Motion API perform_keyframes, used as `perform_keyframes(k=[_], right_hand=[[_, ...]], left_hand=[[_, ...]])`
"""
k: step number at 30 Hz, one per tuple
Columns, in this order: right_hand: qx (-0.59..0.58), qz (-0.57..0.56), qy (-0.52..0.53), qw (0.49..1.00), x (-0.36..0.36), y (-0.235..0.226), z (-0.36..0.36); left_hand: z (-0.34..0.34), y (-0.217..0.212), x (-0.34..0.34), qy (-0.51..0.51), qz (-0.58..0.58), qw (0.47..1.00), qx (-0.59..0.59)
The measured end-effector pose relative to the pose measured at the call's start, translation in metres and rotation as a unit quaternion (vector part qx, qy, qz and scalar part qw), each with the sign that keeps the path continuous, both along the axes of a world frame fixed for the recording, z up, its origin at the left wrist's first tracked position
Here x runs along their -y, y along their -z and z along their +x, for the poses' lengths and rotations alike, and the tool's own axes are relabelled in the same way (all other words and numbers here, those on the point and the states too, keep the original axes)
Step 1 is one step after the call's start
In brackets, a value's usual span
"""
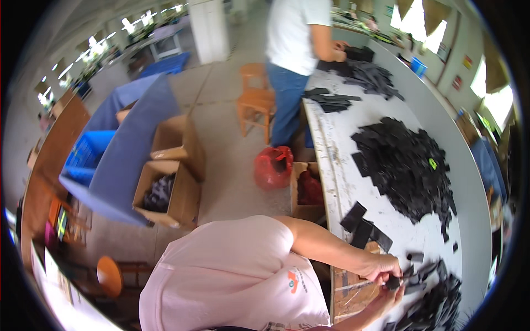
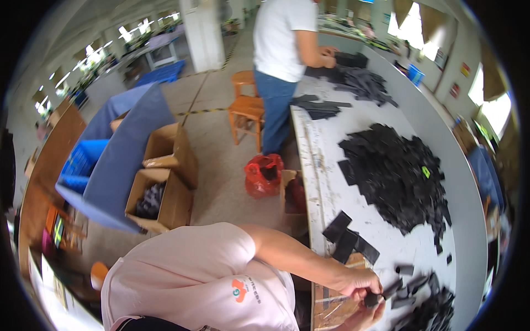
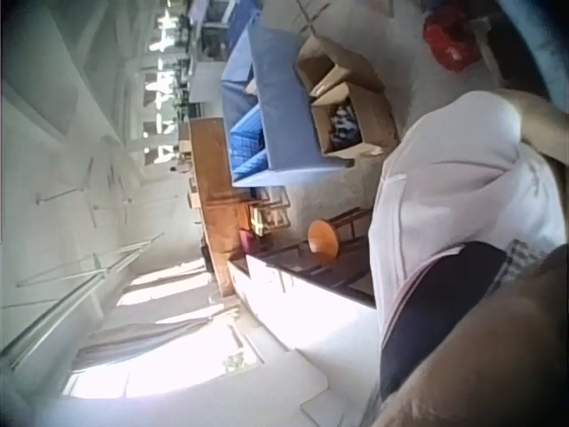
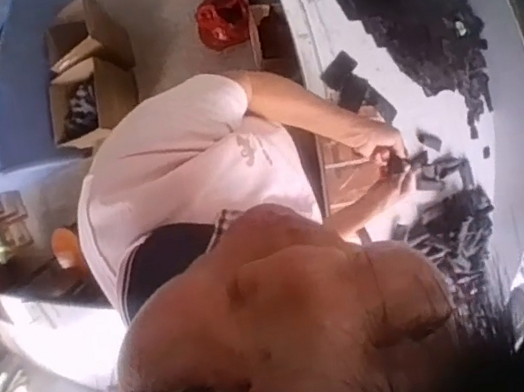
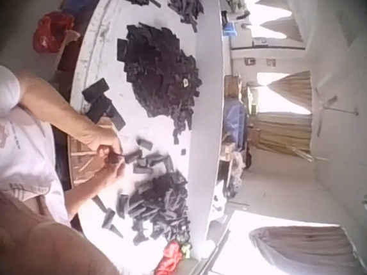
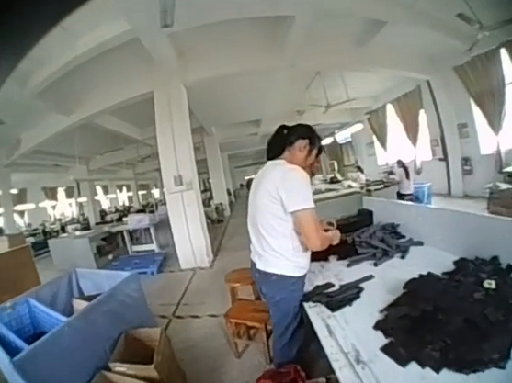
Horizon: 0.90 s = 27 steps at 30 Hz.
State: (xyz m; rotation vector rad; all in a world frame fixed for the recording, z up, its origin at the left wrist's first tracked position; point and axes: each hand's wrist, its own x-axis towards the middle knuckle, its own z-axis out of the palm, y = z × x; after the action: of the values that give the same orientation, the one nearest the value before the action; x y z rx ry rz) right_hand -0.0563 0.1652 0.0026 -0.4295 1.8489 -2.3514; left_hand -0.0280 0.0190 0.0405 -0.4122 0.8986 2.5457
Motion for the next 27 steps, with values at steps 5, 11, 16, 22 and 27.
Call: perform_keyframes(k=[5, 11, 16, 22, 27], right_hand=[[0.023, -0.092, 0.007, 0.995, 0.015, -0.017, 0.021], [-0.026, -0.105, -0.044, 0.993, 0.013, -0.047, 0.004], [0.038, -0.028, -0.092, 0.995, 0.014, -0.057, 0.001], [0.155, -0.065, -0.126, 0.978, -0.003, -0.011, 0.002], [0.15, -0.051, -0.085, 0.984, 0.003, -0.009, 0.005]], left_hand=[[0.009, -0.027, 0.002, -0.027, 0.006, 0.998, -0.058], [-0.006, -0.046, 0.012, 0.009, 0.087, 0.992, -0.094], [-0.014, -0.022, 0.015, 0.029, 0.138, 0.989, -0.045], [-0.017, 0.009, 0.014, 0.084, 0.17, 0.981, 0.04], [-0.022, 0.018, 0.021, 0.116, 0.201, 0.971, 0.054]])
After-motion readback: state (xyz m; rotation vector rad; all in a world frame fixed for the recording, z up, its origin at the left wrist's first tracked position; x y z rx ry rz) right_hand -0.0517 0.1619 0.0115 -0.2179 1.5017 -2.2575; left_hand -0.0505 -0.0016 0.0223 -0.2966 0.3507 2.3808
